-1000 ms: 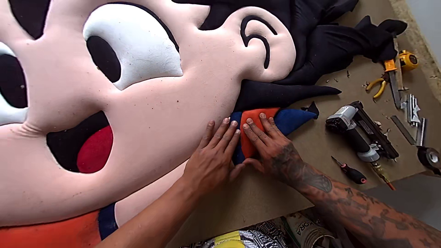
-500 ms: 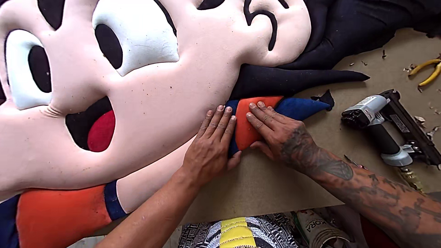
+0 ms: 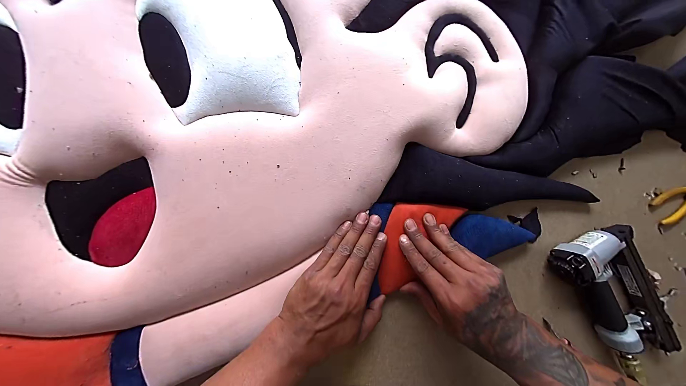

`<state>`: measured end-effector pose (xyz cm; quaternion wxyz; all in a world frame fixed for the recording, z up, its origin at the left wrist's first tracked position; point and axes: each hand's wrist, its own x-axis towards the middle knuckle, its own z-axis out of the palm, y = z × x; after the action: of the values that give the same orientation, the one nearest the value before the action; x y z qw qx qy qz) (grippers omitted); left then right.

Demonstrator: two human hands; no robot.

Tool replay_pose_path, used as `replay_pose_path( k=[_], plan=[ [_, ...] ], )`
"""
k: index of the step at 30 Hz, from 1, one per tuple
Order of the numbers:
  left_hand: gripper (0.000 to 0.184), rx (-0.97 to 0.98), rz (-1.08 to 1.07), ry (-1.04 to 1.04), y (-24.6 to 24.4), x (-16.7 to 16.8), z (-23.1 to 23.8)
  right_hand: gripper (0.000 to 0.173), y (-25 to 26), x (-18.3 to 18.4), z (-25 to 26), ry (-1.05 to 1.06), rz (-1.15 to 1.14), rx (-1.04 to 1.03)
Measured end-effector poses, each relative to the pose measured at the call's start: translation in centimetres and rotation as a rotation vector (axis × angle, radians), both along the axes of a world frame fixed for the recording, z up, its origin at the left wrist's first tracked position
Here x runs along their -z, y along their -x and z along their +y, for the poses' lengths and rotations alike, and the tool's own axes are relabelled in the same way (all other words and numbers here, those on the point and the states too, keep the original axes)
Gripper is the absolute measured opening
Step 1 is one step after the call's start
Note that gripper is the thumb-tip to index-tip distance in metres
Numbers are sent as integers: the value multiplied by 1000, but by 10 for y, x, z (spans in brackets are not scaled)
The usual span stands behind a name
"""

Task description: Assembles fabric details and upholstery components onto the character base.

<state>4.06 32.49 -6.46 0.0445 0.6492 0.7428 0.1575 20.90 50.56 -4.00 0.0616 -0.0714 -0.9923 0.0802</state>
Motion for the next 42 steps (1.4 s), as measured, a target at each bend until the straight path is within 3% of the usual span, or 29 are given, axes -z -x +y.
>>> replay_pose_path(
  k=[15, 21, 29, 32, 37, 42],
  plan=[
    [67, 113, 8, -33, 1, -2, 0, 46, -1, 0, -3, 30, 39, 34],
    [56, 158, 51, -28, 2, -3, 0, 53, -2, 4, 2, 114, 168, 132],
    [53, 133, 108, -30, 0, -3, 2, 66, -5, -5, 6, 89, 118, 49],
    [54, 137, 88, -25, -1, -4, 2, 59, -13, -19, 32, 217, 161, 32],
    [53, 135, 57, -22, 0, -5, 3, 49, -21, -40, 96, 92, 102, 308],
    [54, 131, 17, -49, 0, -3, 2, 42, -14, -55, 101, 38, -36, 283]
  ],
)
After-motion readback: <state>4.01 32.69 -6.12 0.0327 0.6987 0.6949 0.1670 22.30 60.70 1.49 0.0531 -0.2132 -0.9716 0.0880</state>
